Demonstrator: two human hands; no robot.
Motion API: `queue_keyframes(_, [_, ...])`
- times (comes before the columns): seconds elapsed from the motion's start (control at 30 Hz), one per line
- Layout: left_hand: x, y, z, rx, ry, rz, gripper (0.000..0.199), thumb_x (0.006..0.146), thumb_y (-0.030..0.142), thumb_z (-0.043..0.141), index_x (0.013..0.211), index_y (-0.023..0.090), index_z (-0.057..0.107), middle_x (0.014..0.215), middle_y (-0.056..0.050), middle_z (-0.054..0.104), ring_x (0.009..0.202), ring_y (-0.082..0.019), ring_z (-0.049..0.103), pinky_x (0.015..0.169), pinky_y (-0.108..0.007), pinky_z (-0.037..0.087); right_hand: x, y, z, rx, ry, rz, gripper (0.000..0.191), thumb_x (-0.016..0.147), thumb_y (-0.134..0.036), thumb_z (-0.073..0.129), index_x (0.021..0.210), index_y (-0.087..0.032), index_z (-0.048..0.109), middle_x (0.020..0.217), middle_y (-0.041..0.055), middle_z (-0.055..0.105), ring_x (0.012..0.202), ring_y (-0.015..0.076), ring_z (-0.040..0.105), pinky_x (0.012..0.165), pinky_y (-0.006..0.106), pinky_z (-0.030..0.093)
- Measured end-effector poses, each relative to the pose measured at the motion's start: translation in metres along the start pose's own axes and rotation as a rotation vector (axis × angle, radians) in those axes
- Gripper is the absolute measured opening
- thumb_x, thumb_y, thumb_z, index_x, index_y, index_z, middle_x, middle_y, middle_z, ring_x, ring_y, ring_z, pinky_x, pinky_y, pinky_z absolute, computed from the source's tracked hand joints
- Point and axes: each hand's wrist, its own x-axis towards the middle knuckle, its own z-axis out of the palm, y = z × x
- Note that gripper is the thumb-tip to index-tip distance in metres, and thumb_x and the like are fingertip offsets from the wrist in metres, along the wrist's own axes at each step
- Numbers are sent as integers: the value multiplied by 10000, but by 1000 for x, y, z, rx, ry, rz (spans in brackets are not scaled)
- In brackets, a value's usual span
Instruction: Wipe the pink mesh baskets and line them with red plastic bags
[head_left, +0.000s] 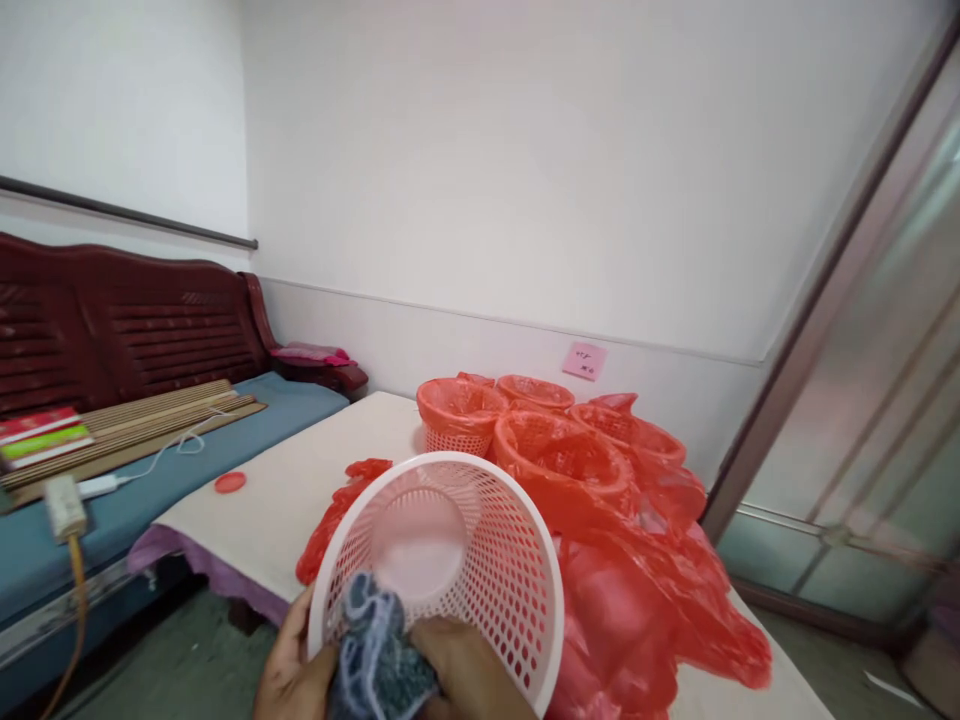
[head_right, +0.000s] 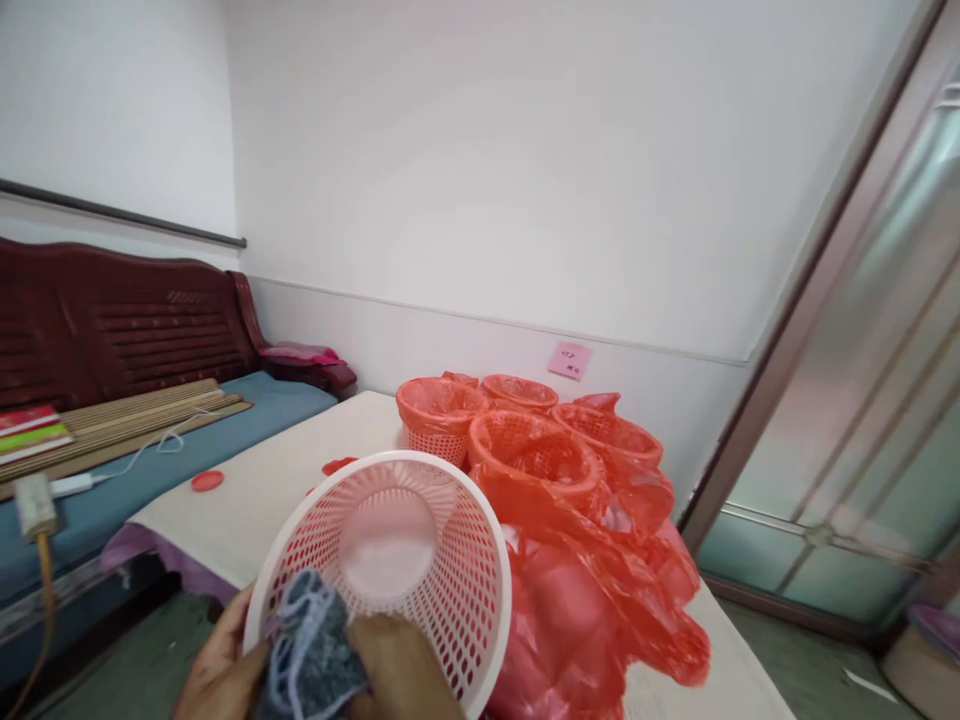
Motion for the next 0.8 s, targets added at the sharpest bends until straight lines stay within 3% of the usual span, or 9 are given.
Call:
queue_keyframes(0.1, [5,-1,2,-82,-68,-75,763,620,347,824,1298,239,492,1102,-47,695,1056,-274,630,834,-305,532,4,14,-34,81,-180,274,238,697,-92,522,791,-265,657,746,-24,712,697,178,665,620,243,489])
queue_keyframes(0.17, [4,-4,4,-58,-63,-68,716,691,408,773,1322,250,473,1170,-54,670,1119,-271,599,896,-316,501,19,21,-53,188,-33,393,152,737,-184,549,799,-236,679,807,7,724,811,222,674,737,319,512])
queue_keyframes(0.23, [1,-8,7,8,-40,-42,661,750,487,710,1323,253,479,1246,-61,631,1188,-282,552,971,-345,455,36,26,-61,401,181,583,169,750,-306,599,857,-208,688,817,32,726,806,239,677,746,358,522])
queue_keyframes(0.33, [-6,-12,12,117,-18,-21,656,770,554,665,1319,241,487,1310,-72,588,1259,-307,488,1040,-379,389,53,27,-46,790,462,790,294,695,-363,670,928,-186,644,710,16,703,646,207,664,647,340,536])
queue_keyframes(0.4, [-12,-12,17,166,-34,-4,658,778,572,644,1323,240,485,1335,-73,569,1280,-304,466,1057,-373,367,60,19,-23,953,521,787,376,656,-315,688,1000,-192,602,713,-4,701,605,184,653,628,321,534])
queue_keyframes(0.47, [-19,-11,23,175,-60,9,657,781,588,628,1314,227,494,1340,-79,563,1283,-298,461,1057,-357,366,63,6,2,1025,426,733,443,649,-254,675,1077,-203,571,804,-1,721,647,176,664,667,318,536])
queue_keyframes(0.6, [-25,-7,30,149,2,28,635,823,608,554,1327,229,476,1333,-85,564,1271,-296,473,1027,-357,397,53,-19,29,869,14,513,345,717,-130,574,1050,-212,613,879,-12,716,764,161,662,703,265,508])
queue_keyframes(0.7, [-21,-3,25,202,7,38,687,813,625,558,1363,229,447,1314,-84,577,1243,-296,497,996,-343,426,30,-19,23,414,-309,282,354,760,-68,488,1017,-250,649,854,-34,711,763,160,659,672,249,501])
queue_keyframes(0.8, [-14,-4,17,204,-18,28,684,809,612,577,1373,249,444,1321,-67,576,1238,-284,503,963,-320,450,7,-3,4,-162,-563,96,302,659,-11,564,829,-210,715,785,26,723,678,208,664,635,292,507])
